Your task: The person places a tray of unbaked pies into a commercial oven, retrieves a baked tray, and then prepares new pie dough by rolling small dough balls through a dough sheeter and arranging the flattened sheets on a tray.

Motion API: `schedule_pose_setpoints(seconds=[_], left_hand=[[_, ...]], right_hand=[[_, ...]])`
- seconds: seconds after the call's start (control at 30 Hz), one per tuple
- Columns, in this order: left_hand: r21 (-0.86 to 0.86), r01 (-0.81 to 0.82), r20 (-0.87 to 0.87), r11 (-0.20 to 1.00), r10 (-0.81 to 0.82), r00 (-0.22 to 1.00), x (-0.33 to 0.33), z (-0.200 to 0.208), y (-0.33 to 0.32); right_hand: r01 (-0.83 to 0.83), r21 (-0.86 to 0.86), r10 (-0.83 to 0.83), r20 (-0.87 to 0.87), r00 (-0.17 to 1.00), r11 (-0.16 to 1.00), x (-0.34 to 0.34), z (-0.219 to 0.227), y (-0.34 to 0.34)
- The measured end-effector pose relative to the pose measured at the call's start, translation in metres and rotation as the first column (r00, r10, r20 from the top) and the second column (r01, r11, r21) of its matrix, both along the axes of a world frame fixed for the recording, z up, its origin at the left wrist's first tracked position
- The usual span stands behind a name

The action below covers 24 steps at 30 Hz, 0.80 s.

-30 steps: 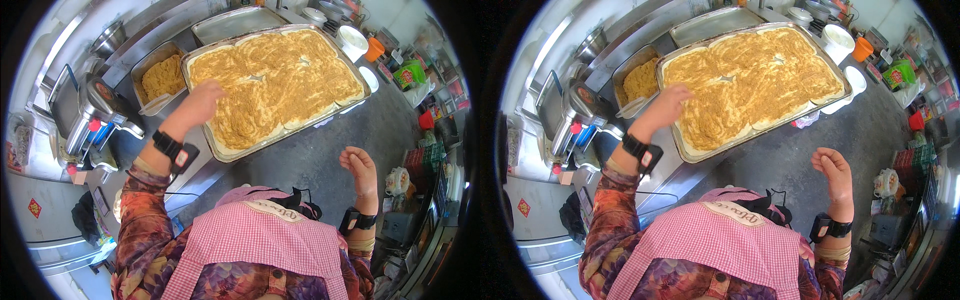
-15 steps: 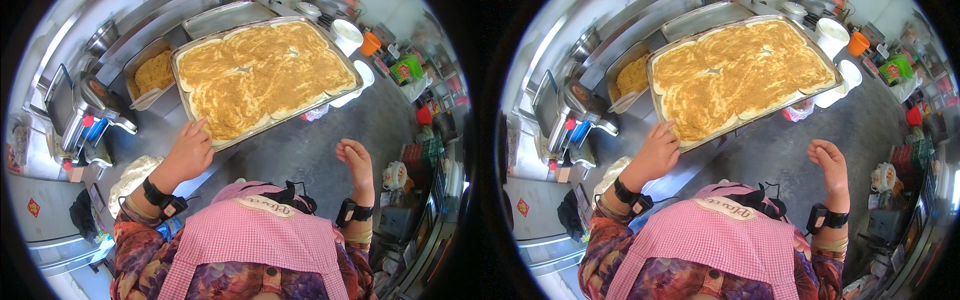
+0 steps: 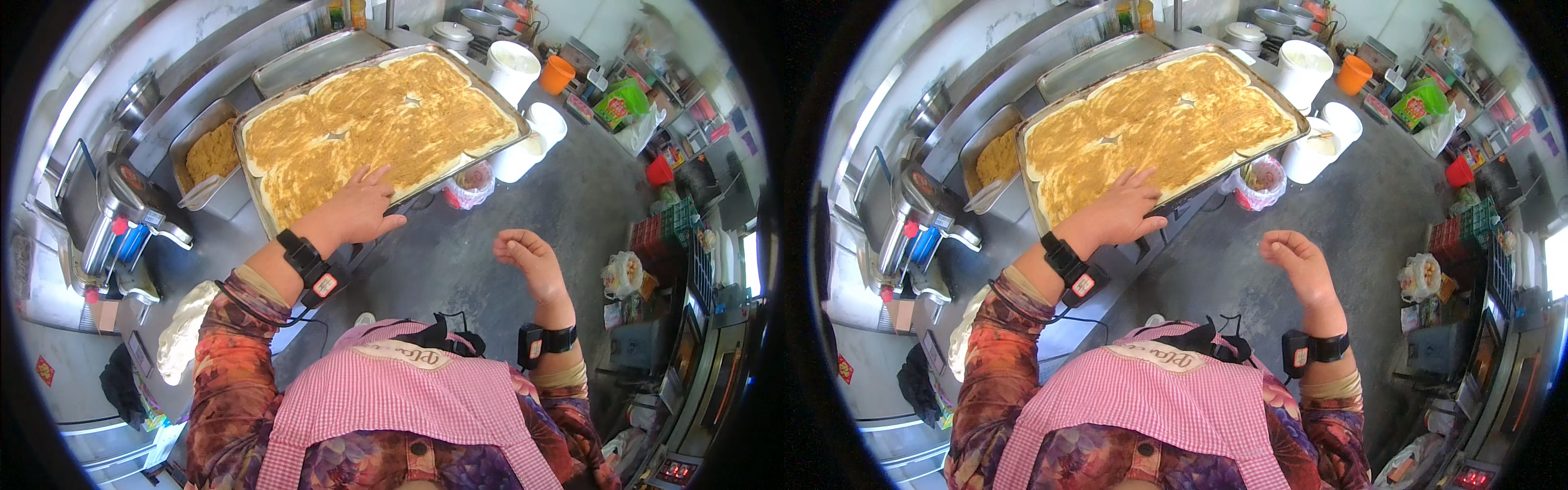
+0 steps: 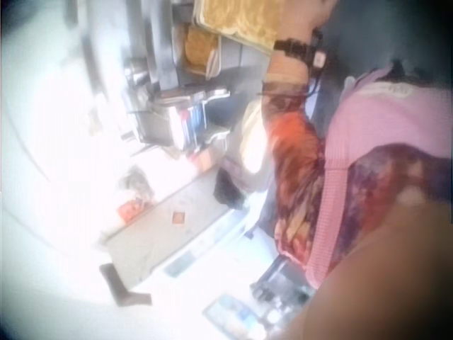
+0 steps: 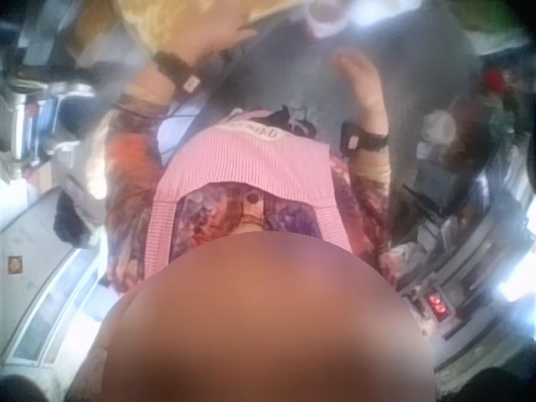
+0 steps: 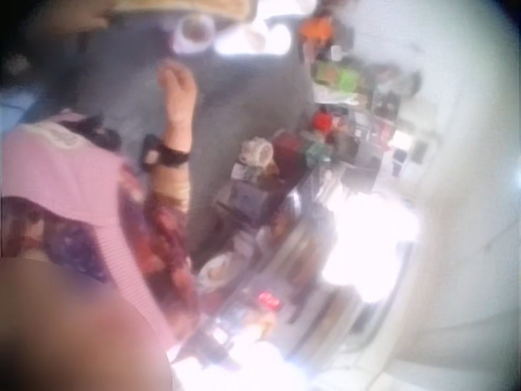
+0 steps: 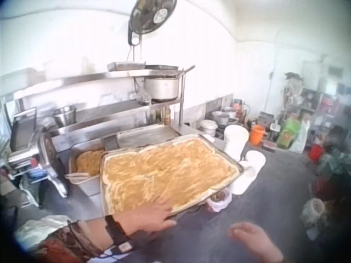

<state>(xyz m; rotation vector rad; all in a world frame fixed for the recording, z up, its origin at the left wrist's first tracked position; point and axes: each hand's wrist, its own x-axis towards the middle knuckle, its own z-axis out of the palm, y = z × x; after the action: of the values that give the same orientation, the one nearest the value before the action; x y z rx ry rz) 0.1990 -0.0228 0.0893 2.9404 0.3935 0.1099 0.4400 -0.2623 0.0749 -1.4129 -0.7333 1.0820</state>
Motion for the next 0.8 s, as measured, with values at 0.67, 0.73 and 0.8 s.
schedule_pose_setpoints(seconds=[0.67, 0.73, 0.8], left_hand=[[0.015, -0.911, 0.108, 0.413, 0.905, 0.412, -0.342, -0.12, -0.062], [0.104, -0.914, 0.095, 0.393, 0.91, 0.403, -0.375, -0.151, -0.063], [0.143, -0.922, 0.081, 0.36, 0.924, 0.374, -0.397, -0.17, -0.057]], right_hand=[[0.036, -0.063, -0.044, -0.139, 0.989, 0.997, -0.008, -0.034, 0.063], [0.047, -0.072, -0.058, -0.15, 0.987, 0.996, -0.017, -0.034, 0.082], [0.063, -0.064, -0.072, -0.156, 0.985, 0.996, -0.028, -0.033, 0.102]])
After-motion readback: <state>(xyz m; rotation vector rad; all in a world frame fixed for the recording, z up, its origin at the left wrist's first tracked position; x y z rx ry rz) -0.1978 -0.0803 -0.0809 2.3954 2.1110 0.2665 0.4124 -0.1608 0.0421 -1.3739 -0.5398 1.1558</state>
